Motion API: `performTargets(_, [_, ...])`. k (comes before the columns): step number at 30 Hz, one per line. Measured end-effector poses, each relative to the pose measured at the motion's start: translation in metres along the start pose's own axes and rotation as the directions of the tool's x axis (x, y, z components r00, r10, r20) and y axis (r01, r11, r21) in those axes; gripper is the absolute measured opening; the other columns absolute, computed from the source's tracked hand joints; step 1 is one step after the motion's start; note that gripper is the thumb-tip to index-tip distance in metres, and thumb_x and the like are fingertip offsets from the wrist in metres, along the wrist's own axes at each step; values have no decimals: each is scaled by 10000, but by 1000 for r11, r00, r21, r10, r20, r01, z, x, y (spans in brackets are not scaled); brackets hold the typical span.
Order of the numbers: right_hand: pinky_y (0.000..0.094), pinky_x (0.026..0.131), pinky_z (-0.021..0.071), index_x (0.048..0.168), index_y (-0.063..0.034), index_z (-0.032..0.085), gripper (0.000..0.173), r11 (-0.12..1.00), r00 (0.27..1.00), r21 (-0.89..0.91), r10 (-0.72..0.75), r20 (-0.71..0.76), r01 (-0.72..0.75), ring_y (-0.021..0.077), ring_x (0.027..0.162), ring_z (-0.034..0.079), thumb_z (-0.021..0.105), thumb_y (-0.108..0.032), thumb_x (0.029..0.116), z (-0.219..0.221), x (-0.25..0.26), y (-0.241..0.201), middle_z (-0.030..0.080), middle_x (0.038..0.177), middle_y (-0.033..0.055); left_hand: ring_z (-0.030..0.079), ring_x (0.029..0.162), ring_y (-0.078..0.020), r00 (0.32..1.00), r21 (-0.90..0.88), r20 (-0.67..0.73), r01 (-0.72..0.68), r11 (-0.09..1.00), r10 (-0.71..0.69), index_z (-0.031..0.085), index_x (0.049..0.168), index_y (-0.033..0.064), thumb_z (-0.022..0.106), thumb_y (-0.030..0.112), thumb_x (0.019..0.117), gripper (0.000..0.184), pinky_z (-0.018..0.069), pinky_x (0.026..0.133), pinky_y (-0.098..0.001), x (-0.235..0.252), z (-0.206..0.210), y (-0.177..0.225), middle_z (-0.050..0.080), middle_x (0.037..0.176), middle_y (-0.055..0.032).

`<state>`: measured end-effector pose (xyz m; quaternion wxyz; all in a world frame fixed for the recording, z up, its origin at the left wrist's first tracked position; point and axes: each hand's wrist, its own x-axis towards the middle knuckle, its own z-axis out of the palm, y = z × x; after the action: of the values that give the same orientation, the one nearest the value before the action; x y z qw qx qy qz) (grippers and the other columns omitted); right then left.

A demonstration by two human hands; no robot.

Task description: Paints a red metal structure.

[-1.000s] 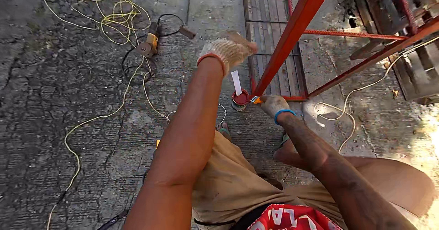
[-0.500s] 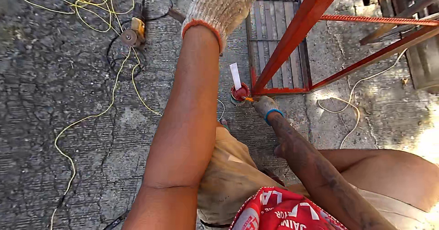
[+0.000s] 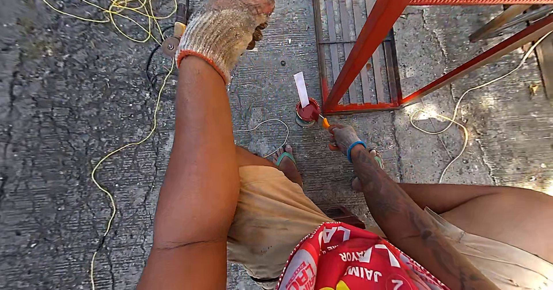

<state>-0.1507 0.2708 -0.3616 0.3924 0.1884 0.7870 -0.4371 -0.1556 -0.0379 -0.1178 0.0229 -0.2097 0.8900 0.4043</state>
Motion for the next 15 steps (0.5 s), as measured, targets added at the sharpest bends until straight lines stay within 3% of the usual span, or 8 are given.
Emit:
performTargets(2, [422,666,600,1335,-153,657,344,994,994,21,-112,14,112,247,799,699,495,-322,1083,-9,-12,6,695,1073,152,664,860,-17,1000,4,7,-8,1000,8,715,1151,219,564,498,1010,347,555,797,-268,2,2,0,700,989,72])
performTargets(4, [403,611,597,1379,-19,596,392,962,967,-117,-252,-29,247,312,804,708,445,-256,1107,-14,-57,-13,674,1111,253,649,879,-30,1000,-12,20,-4,1000,4,707,1165,184,569,466,1016,348,534,812,-281,-2,3,6,690,1018,44])
performTargets(5, [491,1075,476,1585,-174,383,444,969,978,-196,172,114,-148,333,1292,573,345,-250,1150,-24,-86,-70,491,1518,155,640,885,-35,999,-16,33,-3,1000,4,701,1180,163,566,452,1025,355,522,817,-282,-4,2,8,683,1031,29])
performTargets(6, [463,692,612,1382,-37,612,398,925,952,-265,-300,-65,274,340,881,715,462,-279,1104,-13,-55,-24,681,1142,244,640,881,-22,999,-5,39,-6,1000,6,698,1180,164,561,454,1029,354,524,812,-265,-5,3,9,683,1026,36])
performTargets(7, [475,692,615,1347,-95,661,396,880,920,-321,-388,-58,350,304,862,721,497,-339,1081,-13,-22,-13,707,1092,195,639,872,-16,999,6,40,-6,1000,5,701,1172,167,563,449,1029,345,524,803,-256,-5,4,10,685,1016,39])
performTargets(10, [597,1011,513,1330,-276,704,355,652,926,-712,-378,-8,260,299,1202,666,543,-364,1027,-7,12,-42,724,1263,84,626,818,-20,1000,0,24,-18,1000,18,706,1121,158,572,444,1022,331,524,766,-258,-1,7,10,672,958,43])
performTargets(13, [628,870,555,1213,-177,720,285,310,872,-917,-483,75,250,398,1115,685,512,-254,1034,6,5,-52,711,1188,172,646,815,-23,999,-20,33,-37,999,37,716,1097,178,591,457,1008,318,542,761,-260,7,12,12,685,943,54])
performTargets(15, [631,832,558,1211,-115,706,282,230,864,-943,-493,99,239,433,1071,684,485,-187,1051,11,-6,-47,690,1175,221,655,843,-31,997,-5,43,-59,998,59,727,1091,199,584,494,1004,340,549,793,-286,11,15,14,694,961,54])
